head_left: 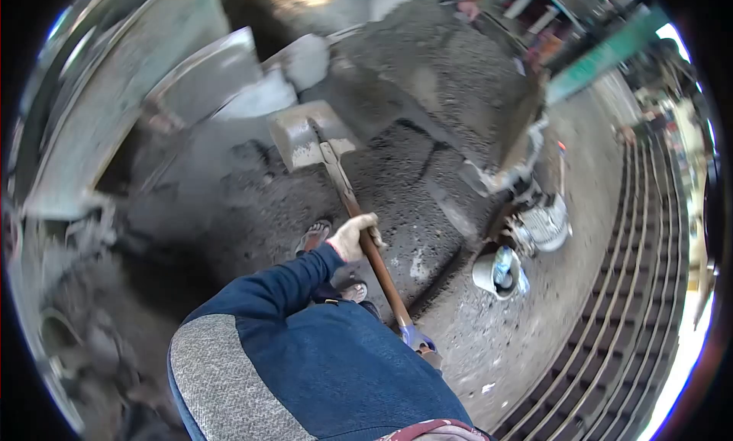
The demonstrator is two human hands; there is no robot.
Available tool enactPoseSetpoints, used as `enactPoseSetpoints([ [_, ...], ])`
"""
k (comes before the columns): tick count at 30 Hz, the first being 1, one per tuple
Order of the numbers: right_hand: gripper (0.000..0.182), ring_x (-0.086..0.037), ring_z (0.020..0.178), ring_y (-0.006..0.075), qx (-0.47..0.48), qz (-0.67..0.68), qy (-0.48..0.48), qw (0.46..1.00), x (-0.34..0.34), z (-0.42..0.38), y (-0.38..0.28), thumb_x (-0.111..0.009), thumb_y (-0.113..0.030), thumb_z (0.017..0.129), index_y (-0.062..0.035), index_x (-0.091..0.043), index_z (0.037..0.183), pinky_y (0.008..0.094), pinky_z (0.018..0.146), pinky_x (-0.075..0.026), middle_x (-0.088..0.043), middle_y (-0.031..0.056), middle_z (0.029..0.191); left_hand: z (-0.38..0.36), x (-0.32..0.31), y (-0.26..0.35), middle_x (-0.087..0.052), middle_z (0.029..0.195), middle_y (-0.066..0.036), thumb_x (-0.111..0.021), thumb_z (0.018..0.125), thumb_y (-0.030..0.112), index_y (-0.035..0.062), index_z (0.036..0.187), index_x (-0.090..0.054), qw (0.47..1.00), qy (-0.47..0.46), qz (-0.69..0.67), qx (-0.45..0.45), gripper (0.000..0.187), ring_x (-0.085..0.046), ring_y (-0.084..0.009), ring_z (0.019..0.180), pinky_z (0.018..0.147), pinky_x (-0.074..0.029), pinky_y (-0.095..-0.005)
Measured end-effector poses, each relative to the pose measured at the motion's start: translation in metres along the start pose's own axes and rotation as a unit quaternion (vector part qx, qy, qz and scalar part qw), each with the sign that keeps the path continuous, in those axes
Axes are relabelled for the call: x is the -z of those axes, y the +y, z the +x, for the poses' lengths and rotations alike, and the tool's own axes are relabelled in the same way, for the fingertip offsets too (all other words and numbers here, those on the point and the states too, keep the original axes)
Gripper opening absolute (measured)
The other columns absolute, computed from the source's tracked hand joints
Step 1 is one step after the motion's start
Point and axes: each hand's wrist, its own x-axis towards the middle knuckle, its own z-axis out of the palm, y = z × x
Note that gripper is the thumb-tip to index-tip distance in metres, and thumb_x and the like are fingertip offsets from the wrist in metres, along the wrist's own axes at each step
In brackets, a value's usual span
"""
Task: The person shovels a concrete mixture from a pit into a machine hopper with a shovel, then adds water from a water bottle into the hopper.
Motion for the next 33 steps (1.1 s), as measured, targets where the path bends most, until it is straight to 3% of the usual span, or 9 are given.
enactPoseSetpoints([
  [1, 0.039, -0.063, 0.079, 0.0203, -0.025, -0.021, 0.052, 0.998, 0.000, 0.008, -0.003, -0.070, -0.038, 0.090, -0.0013, -0.071, 0.103, 0.0368, 0.071, -0.054, -0.068, 0.0099, 0.087, 0.004, 0.024, 0.005, -0.058, 0.068, -0.009, -0.065, 0.094, 0.023, 0.0083, 0.083, -0.058, 0.998, 0.056, -0.014, -0.031, 0.020, -0.061, -0.0258, 0.059, 0.077, -0.057, -0.0537],
  [6, 0.028, -0.061, 0.093, 0.0193, 0.504, 0.179, 0.058, 0.843, 0.101, -0.113, -0.220, -0.064, -0.026, 0.093, -0.0024, -0.068, 0.108, 0.0368, 0.085, -0.051, -0.066, 0.0076, 0.101, -0.005, 0.063, 0.065, -0.054, 0.070, -0.006, -0.062, 0.097, 0.020, 0.0098, 0.090, -0.055, 0.972, 0.134, -0.128, -0.145, 0.015, -0.057, -0.0212, 0.062, 0.089, -0.056, -0.0501],
  [9, 0.035, -0.060, 0.083, 0.0175, 0.786, 0.019, -0.014, 0.617, 0.160, -0.150, -0.332, -0.060, -0.040, 0.095, -0.0059, -0.065, 0.099, 0.0374, 0.080, -0.051, -0.064, 0.0064, 0.089, -0.026, 0.046, 0.123, -0.055, 0.076, -0.005, -0.068, 0.093, 0.018, 0.0090, 0.094, -0.054, 0.939, 0.076, -0.245, -0.228, 0.017, -0.058, -0.0213, 0.067, 0.094, -0.053, -0.0508],
  [11, 0.044, -0.060, 0.072, 0.0188, 0.881, -0.078, 0.087, 0.458, 0.164, -0.213, -0.408, -0.061, -0.054, 0.093, -0.0092, -0.062, 0.091, 0.0370, 0.070, -0.052, -0.062, 0.0059, 0.079, -0.028, 0.050, 0.158, -0.057, 0.076, -0.007, -0.070, 0.090, 0.018, 0.0082, 0.093, -0.054, 0.927, -0.009, -0.237, -0.291, 0.019, -0.060, -0.0246, 0.068, 0.092, -0.053, -0.0507],
  [15, 0.045, -0.064, 0.062, 0.0233, 0.919, -0.139, 0.113, 0.352, 0.129, -0.337, -0.512, -0.074, -0.053, 0.083, -0.0102, -0.063, 0.093, 0.0374, 0.057, -0.051, -0.065, 0.0065, 0.078, -0.098, -0.017, 0.196, -0.060, 0.078, -0.009, -0.068, 0.091, 0.022, 0.0084, 0.093, -0.057, 0.897, -0.123, -0.234, -0.354, 0.018, -0.062, -0.0268, 0.078, 0.089, -0.051, -0.0484],
  [20, 0.036, -0.067, 0.069, 0.0282, 0.934, -0.209, 0.093, 0.273, 0.051, -0.410, -0.619, -0.080, -0.034, 0.075, -0.0086, -0.064, 0.095, 0.0380, 0.064, -0.054, -0.066, 0.0078, 0.079, -0.162, -0.050, 0.252, -0.062, 0.091, -0.011, -0.067, 0.092, 0.022, 0.0070, 0.101, -0.054, 0.873, -0.177, -0.240, -0.386, 0.022, -0.065, -0.0267, 0.084, 0.083, -0.055, -0.0445],
  [25, 0.015, -0.068, 0.069, 0.0322, 0.820, -0.397, 0.101, 0.399, -0.110, -0.361, -0.678, -0.068, -0.024, 0.080, -0.0107, -0.067, 0.087, 0.0415, 0.064, -0.055, -0.067, 0.0140, 0.077, -0.063, 0.125, 0.304, -0.061, 0.086, -0.008, -0.065, 0.091, 0.022, 0.0091, 0.097, -0.056, 0.915, -0.141, -0.177, -0.333, 0.017, -0.063, -0.0254, 0.074, 0.067, -0.056, -0.0420],
  [27, 0.013, -0.067, 0.066, 0.0336, 0.817, -0.417, 0.047, 0.396, -0.171, -0.295, -0.651, -0.068, -0.018, 0.075, -0.0114, -0.069, 0.086, 0.0433, 0.063, -0.055, -0.066, 0.0142, 0.073, -0.009, 0.204, 0.285, -0.060, 0.078, -0.008, -0.065, 0.089, 0.022, 0.0097, 0.090, -0.058, 0.925, 0.073, -0.037, -0.372, 0.014, -0.060, -0.0256, 0.066, 0.060, -0.054, -0.0412],
  [33, 0.007, -0.066, 0.056, 0.0281, 0.792, -0.384, -0.076, 0.468, -0.161, -0.184, -0.482, -0.068, -0.011, 0.064, -0.0150, -0.062, 0.062, 0.0393, 0.053, -0.052, -0.063, 0.0109, 0.062, 0.021, 0.244, 0.154, -0.057, 0.069, -0.017, -0.062, 0.082, 0.010, 0.0023, 0.091, -0.057, 0.966, 0.160, -0.130, -0.158, 0.013, -0.060, -0.0337, 0.061, 0.059, -0.055, -0.0513],
])
